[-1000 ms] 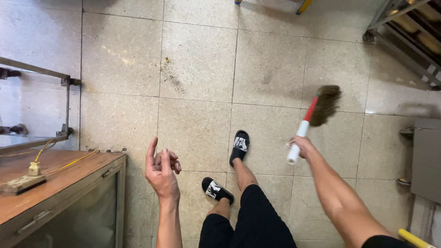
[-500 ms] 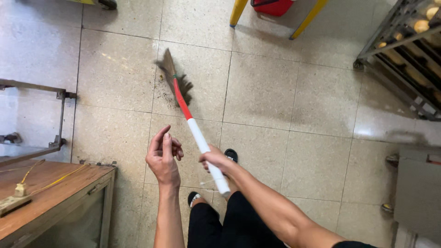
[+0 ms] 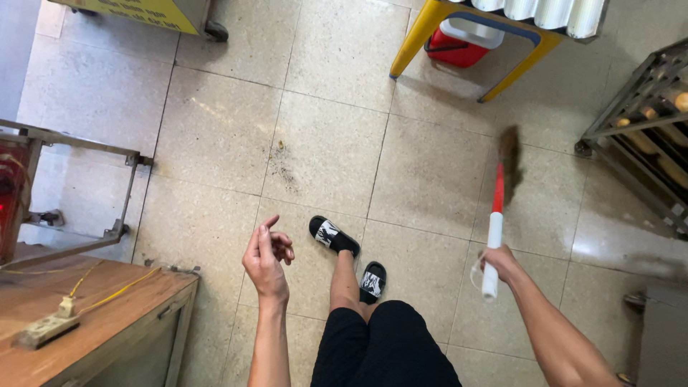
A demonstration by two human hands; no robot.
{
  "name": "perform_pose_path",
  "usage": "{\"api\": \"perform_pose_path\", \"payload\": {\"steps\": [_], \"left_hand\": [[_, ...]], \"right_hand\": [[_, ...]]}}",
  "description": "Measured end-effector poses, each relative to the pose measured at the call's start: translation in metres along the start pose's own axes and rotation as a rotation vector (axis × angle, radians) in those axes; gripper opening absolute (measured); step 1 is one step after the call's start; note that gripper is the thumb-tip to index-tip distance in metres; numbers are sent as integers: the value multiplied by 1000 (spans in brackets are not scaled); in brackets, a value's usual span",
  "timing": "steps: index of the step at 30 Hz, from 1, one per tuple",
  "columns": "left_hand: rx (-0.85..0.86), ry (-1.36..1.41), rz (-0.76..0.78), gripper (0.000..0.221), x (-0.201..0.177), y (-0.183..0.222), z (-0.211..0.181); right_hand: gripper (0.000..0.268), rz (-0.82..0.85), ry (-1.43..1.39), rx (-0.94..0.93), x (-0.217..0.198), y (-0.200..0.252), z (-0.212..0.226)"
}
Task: The person sweeps debris from a bakery floor using a broom and a dustpan, moving around racks of bread and commercial equipment.
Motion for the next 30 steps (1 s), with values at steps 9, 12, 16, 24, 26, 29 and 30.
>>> {"api": "perform_pose_path", "payload": {"steps": [9,12,16,24,26,29,30], "left_hand": [[-57,-38,-62,35,-6,-83,-47],[-28,10,-18,35,9,-111,-84],[-31,-8,25,39,32,-142,-139],[-23,13,119,39,100,-161,-256],[23,-33,142,42,119,-169,-283],[159,-55,222,50,157,-186,-324],[211,-42,254,53,168,-191,-338]], "right_hand": [[92,200,147,58,319,-32,130],[57,400,201,11,373,-4,192],[29,617,-87,-73,376,-11,281],[33,550,-227,-187,240,-30,413],[37,483,-188,-213,208,-43,445],[40,425,-213,-244,177,-79,501],[41,422,-229,-247,172,-93,517]]}}
Point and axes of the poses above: each hand's wrist, its own y-axis away from the middle knuckle, its own x-axis out of the palm, z = x × y, the point moved 8 cm from there along -y, towards the middle knuckle, and after that the axes turned 15 degrees about -x, right-handed, at the moved point
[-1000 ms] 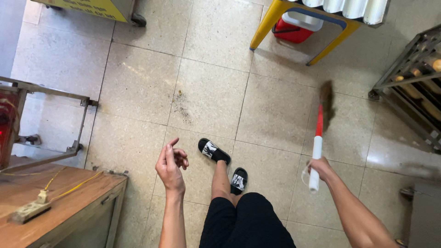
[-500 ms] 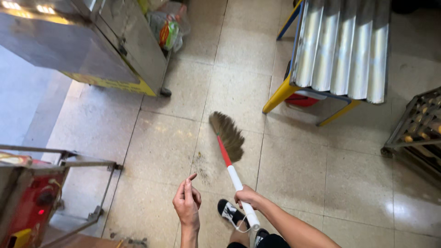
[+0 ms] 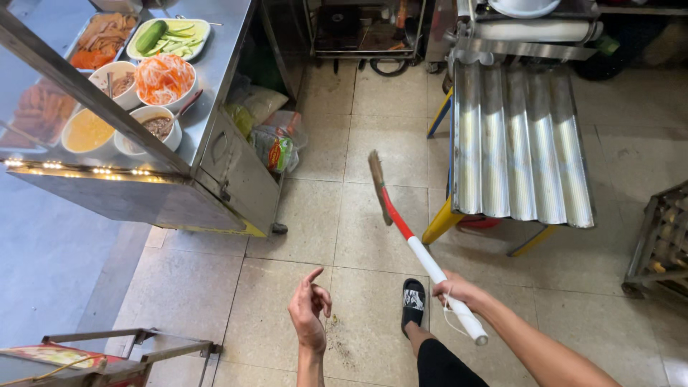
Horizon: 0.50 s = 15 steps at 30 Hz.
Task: The person sweeps debris from a bakery floor using a broom and a dustpan, moving around racks of bread and commercial equipment.
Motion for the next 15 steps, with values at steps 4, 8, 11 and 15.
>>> {"api": "perform_pose_path", "payload": {"steps": [4,8,11,15], "left_hand": [[106,96,99,61,24,-55,-49],[3,9,-111,56,45,-125,-82],[-19,-1,-231,53,61,-173,-87],[112,182,-195,70,96,-235,-109]], "right_hand": [[29,51,-25,-65,-39,-82,61],[20,89,2,-14,-66,-166,119],[19,42,8,63,-81,-225,153],[23,16,-33,99,-91,-300,196]]}}
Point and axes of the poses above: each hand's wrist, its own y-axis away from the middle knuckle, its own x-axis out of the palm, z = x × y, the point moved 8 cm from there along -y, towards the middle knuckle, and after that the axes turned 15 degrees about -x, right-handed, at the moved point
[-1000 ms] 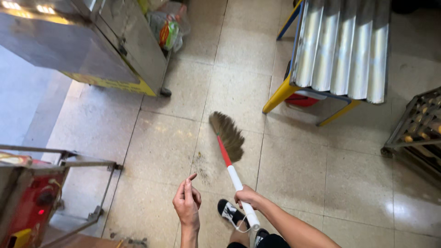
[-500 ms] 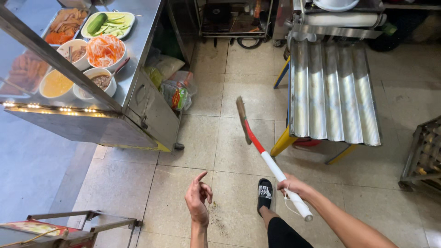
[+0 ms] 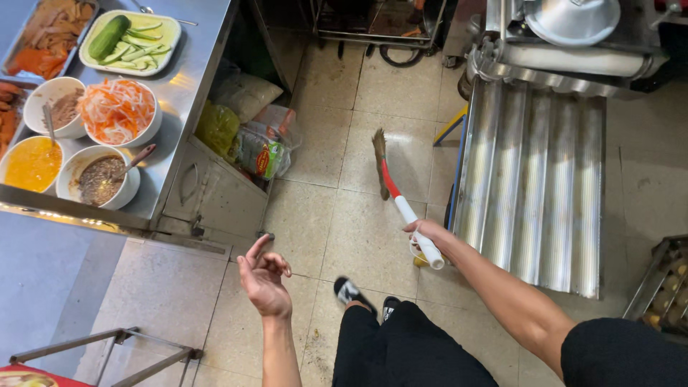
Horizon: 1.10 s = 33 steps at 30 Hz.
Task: The person sweeps debris from a bakery floor using a broom and a dustpan, moving around racks of bread and commercial equipment.
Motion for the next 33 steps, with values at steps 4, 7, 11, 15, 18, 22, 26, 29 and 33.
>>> {"api": "perform_pose_path", "payload": {"steps": [4,7,11,15,18,22,26,29,33], "left_hand": [[14,90,133,81,55,-69,-10],[-27,124,246,81,102,-129,-28],[-61,-1,191,77,140,-193,-22],[-15,11,134,70,163,-256,0],[-61,-53,9,60,163,-299,31],[-172,-119,-189,43,180,-366,73],[-216,-69,-212,40,224,-434,97],[-202,7,-218,41,261,-476,97],[-174,90,-224,40,295,-506,86]], "right_hand": [[32,-58,63,44,-11,-52,23],[30,-140,99,6,-32,-105,78],[27,-223,75,-56,-65,-161,131],[25,-339,99,-146,-106,-234,188],[24,-380,149,-96,-148,-314,223],[20,-376,479,-52,-174,-435,260],[33,-155,530,-58,-107,-515,253],[76,-113,694,129,-59,-493,215],[67,157,469,101,-45,-434,250]]}}
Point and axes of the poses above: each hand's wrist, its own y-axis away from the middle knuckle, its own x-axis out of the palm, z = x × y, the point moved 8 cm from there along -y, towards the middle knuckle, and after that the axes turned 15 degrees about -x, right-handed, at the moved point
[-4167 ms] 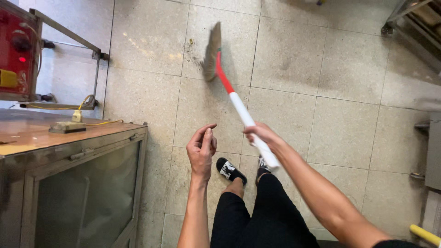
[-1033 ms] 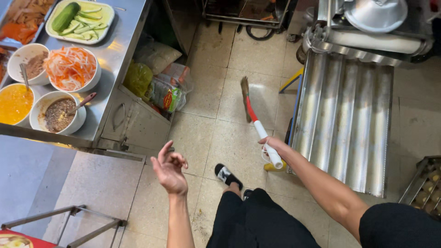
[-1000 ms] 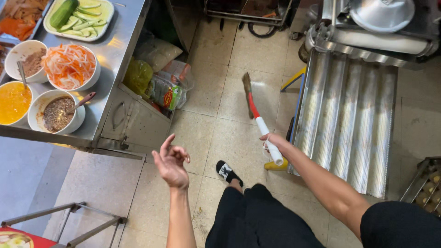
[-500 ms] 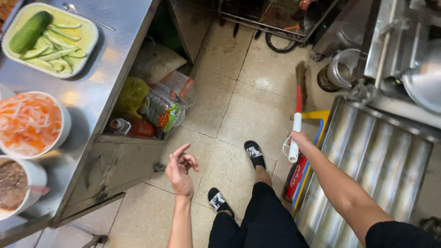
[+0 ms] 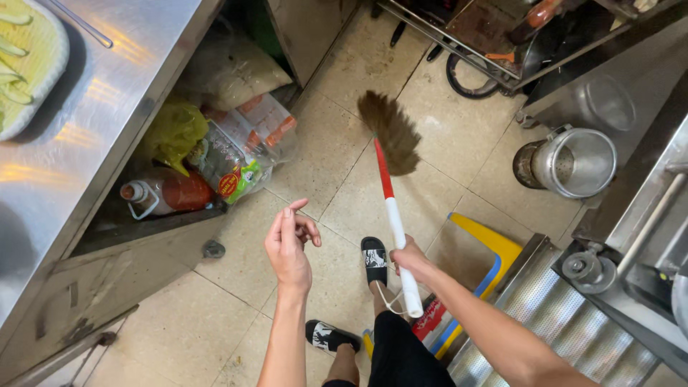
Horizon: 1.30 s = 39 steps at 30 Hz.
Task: The person sweeps debris from a bakery floor using a broom and a dustpan, moving around racks of bread and commercial equipment.
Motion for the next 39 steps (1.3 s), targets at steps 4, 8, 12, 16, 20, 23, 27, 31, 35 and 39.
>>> {"api": "perform_pose_path", "payload": {"steps": [4,8,12,16,20,23,27,31,35,39], "left_hand": [[-1,29,-18,41,-4,-1,1],[-10,18,-67,41,-32,7,16],[-59,43,-84,43,-61,19,35],[-176,38,-43,46,-78,3,49],[-221,21,-44,41,-68,-52,53],[-198,25,-34,38,-50,-86,46],[-190,78,-41,38,-60,-96,46],[-173,88,-87,43,-92,-73,55],[-190,125,-155,46,-122,-56,66],[-193,128,-197,47,-137,-45,74]], "right_hand": [[69,-51,-16,70,-77,59,15],[85,-125,450,-30,-143,44,29],[97,-201,749,-276,-154,-94,55],[99,-52,760,34,-96,-201,64],[108,190,812,-37,-39,-139,27],[98,268,857,-27,-42,-51,26],[100,298,569,7,-101,27,68],[102,246,881,-78,-170,26,125],[99,82,1175,-234,-165,-59,143],[101,-18,1195,-273,-99,-202,153]]}}
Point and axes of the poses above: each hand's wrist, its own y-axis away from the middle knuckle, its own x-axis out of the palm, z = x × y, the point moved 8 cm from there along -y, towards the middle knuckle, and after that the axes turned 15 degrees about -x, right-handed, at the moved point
